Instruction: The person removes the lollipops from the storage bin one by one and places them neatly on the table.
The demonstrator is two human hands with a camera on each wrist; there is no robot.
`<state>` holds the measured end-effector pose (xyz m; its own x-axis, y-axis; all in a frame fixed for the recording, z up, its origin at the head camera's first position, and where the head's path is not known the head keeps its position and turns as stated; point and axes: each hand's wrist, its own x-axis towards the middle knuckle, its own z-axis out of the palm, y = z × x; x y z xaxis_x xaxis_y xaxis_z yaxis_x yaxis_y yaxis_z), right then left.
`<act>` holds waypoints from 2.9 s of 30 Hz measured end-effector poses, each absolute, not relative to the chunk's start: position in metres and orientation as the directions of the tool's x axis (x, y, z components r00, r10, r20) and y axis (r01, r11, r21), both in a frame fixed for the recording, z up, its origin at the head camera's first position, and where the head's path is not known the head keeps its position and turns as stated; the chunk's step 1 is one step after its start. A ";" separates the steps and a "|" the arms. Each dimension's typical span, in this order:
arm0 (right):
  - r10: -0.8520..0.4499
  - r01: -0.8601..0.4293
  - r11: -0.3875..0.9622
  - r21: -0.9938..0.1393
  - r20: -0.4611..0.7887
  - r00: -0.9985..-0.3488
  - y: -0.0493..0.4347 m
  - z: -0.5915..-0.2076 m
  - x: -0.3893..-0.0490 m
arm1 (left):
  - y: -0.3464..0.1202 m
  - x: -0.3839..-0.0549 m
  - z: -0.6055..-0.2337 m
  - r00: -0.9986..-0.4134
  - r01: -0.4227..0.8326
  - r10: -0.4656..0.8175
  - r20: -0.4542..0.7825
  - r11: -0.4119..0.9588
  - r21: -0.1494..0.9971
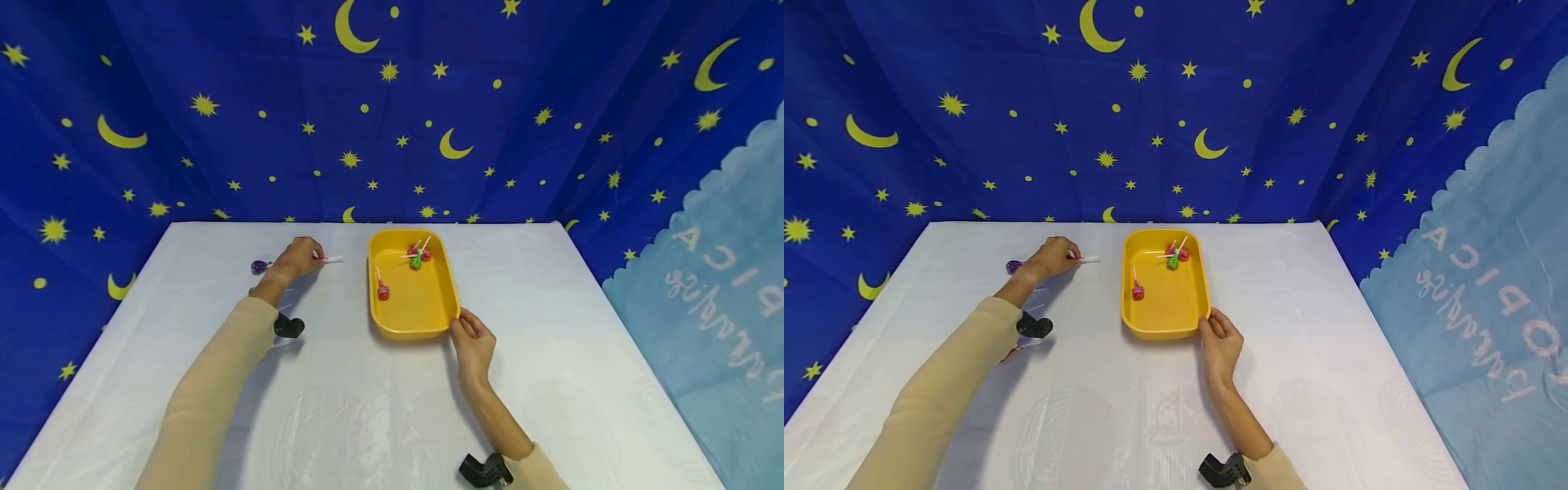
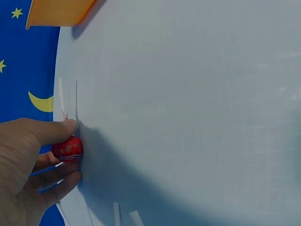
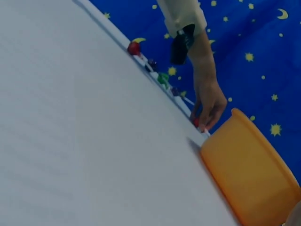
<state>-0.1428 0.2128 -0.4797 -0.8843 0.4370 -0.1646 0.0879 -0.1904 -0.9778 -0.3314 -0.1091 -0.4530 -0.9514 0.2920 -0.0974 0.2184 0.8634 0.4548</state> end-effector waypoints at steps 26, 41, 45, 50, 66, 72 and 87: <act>0.321 0.063 -0.237 -0.969 -0.140 -0.937 0.214 -0.486 -0.148 | -0.108 -0.335 -0.450 -0.951 0.183 0.266 -0.160 0.896 0.405; 0.322 0.056 -0.218 -0.974 -0.126 -0.938 0.213 -0.490 -0.145 | -0.083 -0.336 -0.417 -0.943 0.199 0.274 -0.190 0.920 0.338; 0.328 0.057 -0.223 -0.973 -0.130 -0.936 0.214 -0.491 -0.144 | -0.066 -0.332 -0.410 -0.938 0.274 0.325 -0.125 0.910 0.311; 0.342 0.060 -0.210 -0.976 -0.131 -0.931 0.215 -0.492 -0.144 | -0.043 -0.326 -0.399 -0.916 0.371 0.399 -0.039 0.881 0.292; 0.350 0.062 -0.177 -0.982 -0.121 -0.929 0.215 -0.492 -0.145 | 0.026 -0.313 -0.391 -0.816 0.534 0.575 -0.051 0.786 0.312; 0.332 0.053 -0.181 -0.982 -0.112 -0.936 0.212 -0.491 -0.145 | 0.050 -0.309 -0.396 -0.862 0.453 0.499 -0.090 0.838 0.303; 0.336 0.065 -0.146 -0.987 -0.111 -0.935 0.214 -0.494 -0.146 | 0.077 -0.313 -0.403 -0.917 0.312 0.371 -0.142 0.894 0.322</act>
